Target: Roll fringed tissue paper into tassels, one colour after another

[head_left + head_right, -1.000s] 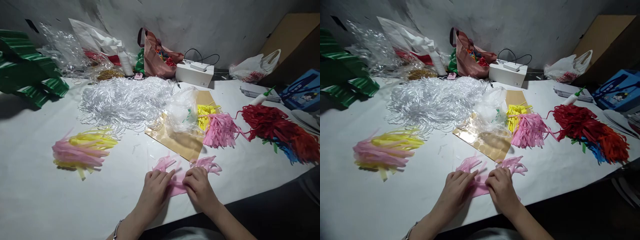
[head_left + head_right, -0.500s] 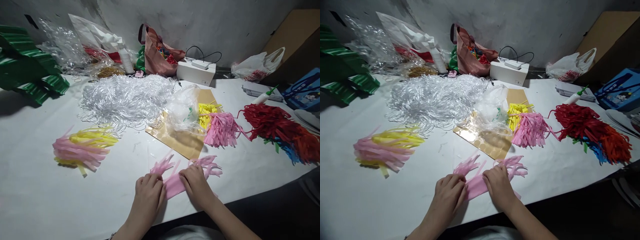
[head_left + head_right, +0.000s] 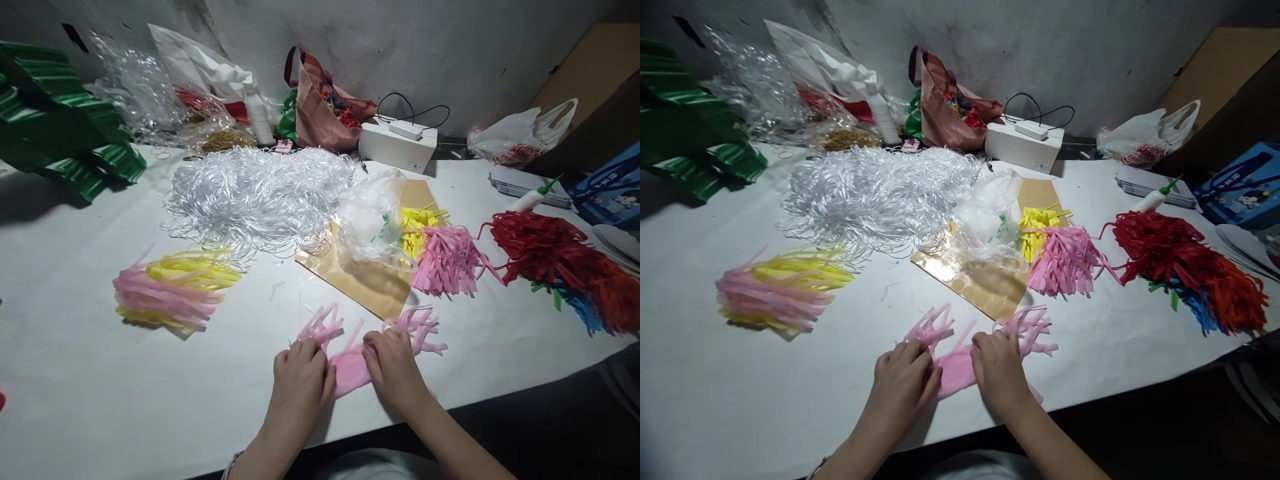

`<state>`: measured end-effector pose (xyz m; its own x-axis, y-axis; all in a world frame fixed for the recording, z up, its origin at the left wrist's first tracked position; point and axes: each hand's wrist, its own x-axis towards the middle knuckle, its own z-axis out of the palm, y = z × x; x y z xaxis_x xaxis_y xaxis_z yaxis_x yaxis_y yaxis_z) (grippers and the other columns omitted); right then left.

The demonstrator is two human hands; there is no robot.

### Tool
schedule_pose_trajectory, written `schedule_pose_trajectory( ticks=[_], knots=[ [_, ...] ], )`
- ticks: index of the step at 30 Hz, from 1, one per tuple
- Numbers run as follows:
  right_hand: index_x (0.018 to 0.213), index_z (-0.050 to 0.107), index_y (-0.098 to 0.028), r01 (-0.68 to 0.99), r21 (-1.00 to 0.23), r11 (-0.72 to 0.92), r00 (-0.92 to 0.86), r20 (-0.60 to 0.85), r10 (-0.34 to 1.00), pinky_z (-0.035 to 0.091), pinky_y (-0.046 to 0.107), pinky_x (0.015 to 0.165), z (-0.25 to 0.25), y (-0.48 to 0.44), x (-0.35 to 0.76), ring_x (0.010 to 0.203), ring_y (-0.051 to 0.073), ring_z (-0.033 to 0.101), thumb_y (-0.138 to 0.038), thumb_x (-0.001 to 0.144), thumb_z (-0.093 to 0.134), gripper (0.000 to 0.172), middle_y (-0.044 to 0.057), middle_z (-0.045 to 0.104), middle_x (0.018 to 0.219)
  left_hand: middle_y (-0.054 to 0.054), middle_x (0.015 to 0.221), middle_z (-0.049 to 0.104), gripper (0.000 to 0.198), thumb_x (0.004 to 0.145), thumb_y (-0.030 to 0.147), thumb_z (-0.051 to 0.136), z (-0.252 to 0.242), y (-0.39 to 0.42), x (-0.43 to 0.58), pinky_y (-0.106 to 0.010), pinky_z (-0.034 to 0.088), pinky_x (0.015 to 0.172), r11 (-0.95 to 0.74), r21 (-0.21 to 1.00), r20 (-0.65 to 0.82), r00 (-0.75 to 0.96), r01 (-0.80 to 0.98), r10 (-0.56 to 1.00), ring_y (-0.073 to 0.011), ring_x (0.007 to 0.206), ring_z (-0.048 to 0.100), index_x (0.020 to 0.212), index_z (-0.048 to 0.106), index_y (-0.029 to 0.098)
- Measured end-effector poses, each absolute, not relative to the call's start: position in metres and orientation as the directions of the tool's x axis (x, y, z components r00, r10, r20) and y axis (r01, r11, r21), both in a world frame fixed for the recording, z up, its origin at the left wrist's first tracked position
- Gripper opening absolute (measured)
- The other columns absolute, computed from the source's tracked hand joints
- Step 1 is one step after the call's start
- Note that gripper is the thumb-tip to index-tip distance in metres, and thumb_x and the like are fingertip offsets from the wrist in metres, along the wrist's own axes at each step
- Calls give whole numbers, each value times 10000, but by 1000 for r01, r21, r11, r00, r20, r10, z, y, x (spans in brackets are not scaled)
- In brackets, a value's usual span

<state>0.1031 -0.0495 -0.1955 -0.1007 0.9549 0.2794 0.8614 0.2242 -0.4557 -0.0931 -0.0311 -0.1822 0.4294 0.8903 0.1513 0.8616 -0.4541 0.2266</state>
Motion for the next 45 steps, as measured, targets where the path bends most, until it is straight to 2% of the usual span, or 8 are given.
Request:
schedule_pose_trajectory(
  ticks=[4,7,10,17,20,26,34,45],
  knots=[
    [1066,604,-188,861,-402,311,-133,411,902,340,459,953,-182,-54,109,1006,261,565,-142,976,474,165,96,656,1016,-84,903,647,145,879,143,556,-181,-30,-92,-448,409,740,-434,250,104,422,865,901,-293,878,601,778,653,180],
    [1050,614,-194,732,-338,591,-439,429,789,350,459,1024,-173,-61,117,1010,222,586,-142,958,498,158,69,669,1004,-76,896,642,149,876,144,557,-181,-30,-92,-443,405,745,-424,256,97,414,869,905,-290,879,598,764,645,187],
    [1026,620,-192,665,-290,688,-595,353,723,348,452,1072,-176,-67,119,997,204,598,-139,955,504,146,47,686,955,-67,883,648,139,869,148,565,-180,-29,-94,-427,398,740,-427,273,115,411,862,904,-275,856,597,759,635,195],
    [986,622,-178,724,-242,646,-525,413,744,374,412,1061,-195,-72,116,914,173,615,-34,969,414,254,38,684,884,-83,1135,697,162,932,197,567,-174,-44,-94,-491,332,1010,-657,398,411,516,640,752,-270,1069,577,1077,639,211],
    [977,623,-176,720,-272,638,-509,417,753,361,415,1069,-192,-76,117,908,169,617,-48,967,435,228,35,686,879,-45,1102,720,123,968,194,541,-183,-51,-92,-496,266,1087,-727,383,442,578,570,686,-262,1083,570,1023,647,221],
    [1070,621,-173,752,-280,597,-489,370,790,347,452,1043,-190,-78,120,963,201,601,-116,971,484,178,62,692,988,-46,1020,715,223,989,127,450,-192,-50,-97,-496,302,1041,-676,442,404,542,590,737,-258,1068,581,908,640,212],
    [866,600,-188,821,-394,412,-263,380,887,354,437,948,-192,-72,117,903,209,550,-188,1010,463,198,53,625,902,-65,1023,690,194,970,140,468,-182,-48,-106,-483,367,951,-567,485,387,418,666,822,-253,1007,576,904,636,212],
    [739,534,-208,957,-238,164,-93,285,954,342,420,795,-200,-50,101,804,240,484,-244,1005,493,272,59,566,800,-96,895,650,191,891,102,498,-187,-39,-93,-504,385,836,-406,289,326,309,867,893,-282,870,571,754,591,196]
  ],
)
